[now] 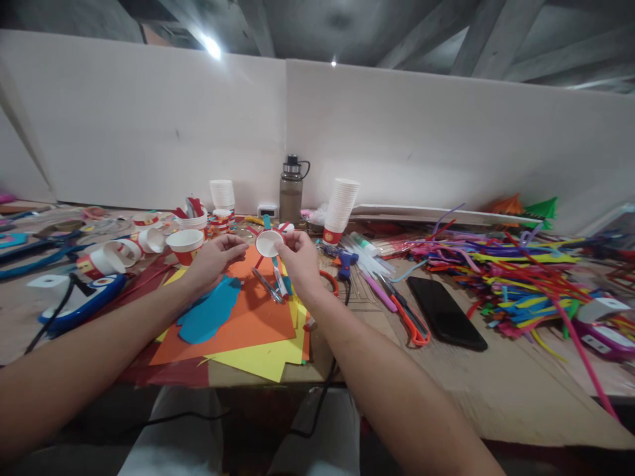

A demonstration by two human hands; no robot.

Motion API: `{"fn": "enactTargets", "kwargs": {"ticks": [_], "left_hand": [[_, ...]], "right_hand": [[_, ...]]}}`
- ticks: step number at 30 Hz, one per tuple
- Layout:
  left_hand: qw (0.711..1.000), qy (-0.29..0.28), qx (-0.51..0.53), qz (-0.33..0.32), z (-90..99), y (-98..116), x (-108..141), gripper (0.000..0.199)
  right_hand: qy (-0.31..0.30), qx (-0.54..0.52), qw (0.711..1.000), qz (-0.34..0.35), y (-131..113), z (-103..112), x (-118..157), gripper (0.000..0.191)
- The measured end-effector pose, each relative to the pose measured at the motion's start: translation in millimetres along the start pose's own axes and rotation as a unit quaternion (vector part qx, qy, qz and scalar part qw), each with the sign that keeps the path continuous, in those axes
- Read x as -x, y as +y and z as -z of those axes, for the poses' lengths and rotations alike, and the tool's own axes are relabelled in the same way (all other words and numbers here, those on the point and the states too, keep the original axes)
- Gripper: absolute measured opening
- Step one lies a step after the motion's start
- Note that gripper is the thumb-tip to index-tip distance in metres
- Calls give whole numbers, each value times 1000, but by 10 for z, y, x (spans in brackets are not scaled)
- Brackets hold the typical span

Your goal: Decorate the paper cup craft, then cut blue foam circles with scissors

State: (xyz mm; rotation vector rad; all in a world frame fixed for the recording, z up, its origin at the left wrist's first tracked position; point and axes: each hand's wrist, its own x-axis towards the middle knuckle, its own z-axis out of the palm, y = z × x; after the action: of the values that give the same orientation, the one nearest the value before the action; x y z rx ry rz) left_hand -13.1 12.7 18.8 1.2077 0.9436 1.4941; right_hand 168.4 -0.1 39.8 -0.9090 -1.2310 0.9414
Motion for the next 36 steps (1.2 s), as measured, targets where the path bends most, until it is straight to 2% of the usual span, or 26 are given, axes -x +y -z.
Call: {"fn": "enactTargets", "kwargs": {"ticks": [12, 17, 23, 36], "left_hand": [[996, -69, 44, 27, -18, 53, 34, 23], [996, -71, 42, 20, -40, 60, 35, 24], [999, -24, -23, -5, -21, 17, 27, 28], [999, -39, -11, -33, -12, -26, -5, 36]], "right_hand": [[-1, -6, 1000, -3, 9, -6, -4, 26], [3, 2, 1000, 5, 25, 8, -10, 26], [1, 1, 1000, 5, 20, 3, -11, 25], [3, -4, 1000, -3, -9, -12, 8, 25]]}}
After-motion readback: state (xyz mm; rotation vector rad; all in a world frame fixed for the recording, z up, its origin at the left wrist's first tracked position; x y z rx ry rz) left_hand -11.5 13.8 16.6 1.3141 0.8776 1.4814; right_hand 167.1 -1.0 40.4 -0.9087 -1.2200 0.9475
